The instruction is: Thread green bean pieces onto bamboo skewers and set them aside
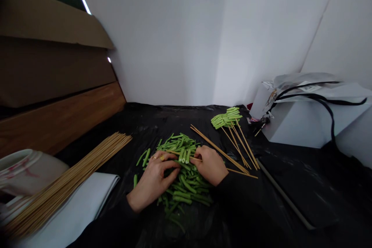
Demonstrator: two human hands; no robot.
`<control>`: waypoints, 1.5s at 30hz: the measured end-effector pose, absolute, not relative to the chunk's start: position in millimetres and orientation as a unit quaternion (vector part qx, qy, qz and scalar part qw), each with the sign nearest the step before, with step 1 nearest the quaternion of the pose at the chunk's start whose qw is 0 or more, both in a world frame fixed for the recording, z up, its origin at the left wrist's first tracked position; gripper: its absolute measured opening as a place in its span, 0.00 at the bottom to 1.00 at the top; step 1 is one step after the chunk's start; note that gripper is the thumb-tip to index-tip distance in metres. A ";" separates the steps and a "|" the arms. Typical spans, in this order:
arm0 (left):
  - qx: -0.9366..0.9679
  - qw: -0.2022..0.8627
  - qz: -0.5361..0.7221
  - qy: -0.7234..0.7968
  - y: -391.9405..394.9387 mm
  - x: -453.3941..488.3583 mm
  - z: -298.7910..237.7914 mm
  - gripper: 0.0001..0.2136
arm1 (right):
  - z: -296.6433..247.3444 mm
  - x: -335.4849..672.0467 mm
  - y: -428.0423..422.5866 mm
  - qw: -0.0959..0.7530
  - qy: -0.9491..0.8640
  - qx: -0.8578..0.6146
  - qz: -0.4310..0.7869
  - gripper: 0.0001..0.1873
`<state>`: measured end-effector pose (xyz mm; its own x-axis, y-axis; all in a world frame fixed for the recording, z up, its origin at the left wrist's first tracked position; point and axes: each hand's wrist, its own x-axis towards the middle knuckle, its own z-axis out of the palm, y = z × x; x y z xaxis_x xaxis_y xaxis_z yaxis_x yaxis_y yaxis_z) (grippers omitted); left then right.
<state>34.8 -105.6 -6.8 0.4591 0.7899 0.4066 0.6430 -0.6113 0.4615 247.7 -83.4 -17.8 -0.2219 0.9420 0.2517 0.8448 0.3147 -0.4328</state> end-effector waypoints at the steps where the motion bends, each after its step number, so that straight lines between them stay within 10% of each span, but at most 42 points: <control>1: 0.843 0.126 0.306 0.424 -105.3 34.4 -7.0 0.07 | -15.8 249.0 -83.6 0.260 -0.769 -0.574 0.105 0.08; 9: 0.768 0.202 0.451 0.408 -100.5 31.4 -7.3 0.07 | 4.1 249.9 -94.0 0.432 -0.727 -0.520 0.122 0.13; 24: 0.639 0.365 0.517 0.437 -100.1 34.5 -5.0 0.08 | 8.1 225.0 -111.1 0.491 -0.709 -0.491 0.123 0.10; 31: 0.336 0.629 0.581 0.391 -85.8 23.9 -2.7 0.15 | 4.5 222.2 -115.5 0.452 -0.754 -0.472 0.072 0.12; 45: 0.209 0.672 0.616 0.354 -80.1 17.2 0.7 0.06 | -1.7 218.8 -118.3 0.364 -0.790 -0.493 -0.007 0.13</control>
<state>17.2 -80.1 0.7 -0.0097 0.9757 -0.2187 -0.6796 0.1540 0.7172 218.8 -118.3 -1.7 -0.2498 0.7737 0.5823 0.7845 0.5142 -0.3466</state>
